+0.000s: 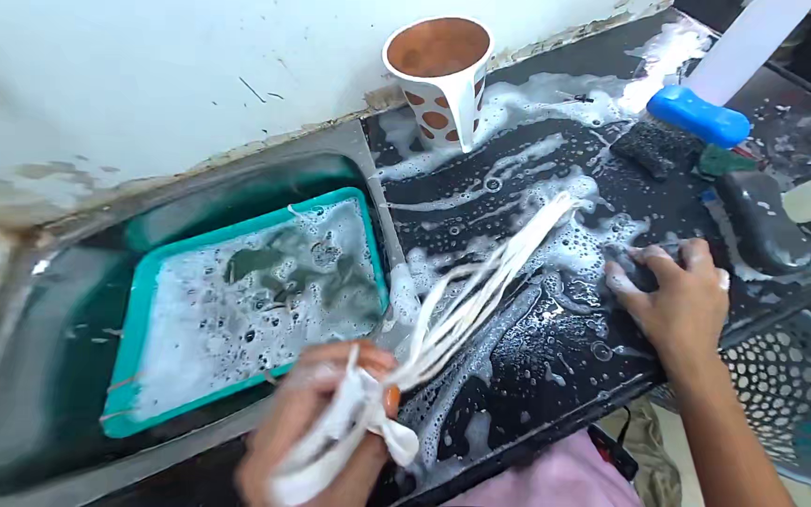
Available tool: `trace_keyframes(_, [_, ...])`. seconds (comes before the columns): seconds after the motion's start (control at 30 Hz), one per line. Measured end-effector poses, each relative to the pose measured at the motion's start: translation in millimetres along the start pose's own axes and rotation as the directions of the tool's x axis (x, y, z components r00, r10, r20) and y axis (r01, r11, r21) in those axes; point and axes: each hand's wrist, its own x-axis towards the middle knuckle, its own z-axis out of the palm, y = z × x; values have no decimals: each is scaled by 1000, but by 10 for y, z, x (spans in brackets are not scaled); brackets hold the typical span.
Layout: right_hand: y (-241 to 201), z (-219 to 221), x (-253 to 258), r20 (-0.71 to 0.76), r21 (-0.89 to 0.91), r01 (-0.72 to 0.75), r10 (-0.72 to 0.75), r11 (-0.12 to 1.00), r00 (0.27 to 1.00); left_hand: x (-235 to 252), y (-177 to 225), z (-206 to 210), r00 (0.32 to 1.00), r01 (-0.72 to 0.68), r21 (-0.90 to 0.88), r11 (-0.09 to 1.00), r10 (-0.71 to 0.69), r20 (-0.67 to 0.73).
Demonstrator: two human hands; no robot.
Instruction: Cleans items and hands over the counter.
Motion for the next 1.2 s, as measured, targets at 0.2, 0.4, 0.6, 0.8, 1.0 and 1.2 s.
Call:
trace_keyframes(0.2, [-153,-204,276,212,98,-79,57,992,976,-1148,-477,-165,960,278,243,929,-276,-41])
trace_keyframes(0.4, [-1988,47,-416,108,459,416,-514,785,851,-957,-477,222,995,99,624,775,-92,-44])
trace_keyframes(0.6, [-1568,405,197,178,75,609,-611,790,771,-911,-510,275,996,59,689,722,-1,-84])
trace_keyframes(0.8, [-1605,112,894,325,-101,349,-301,932,896,-885,-523,282,991,104,636,765,-27,-129])
trace_keyframes(1.0, [-2080,397,-555,-79,297,773,-792,561,605,-920,-499,185,990,137,612,779,-90,-107])
trace_keyframes(1.2, [-1124,528,1211,321,-204,680,-608,704,726,-906,-548,222,991,89,614,785,-9,-132])
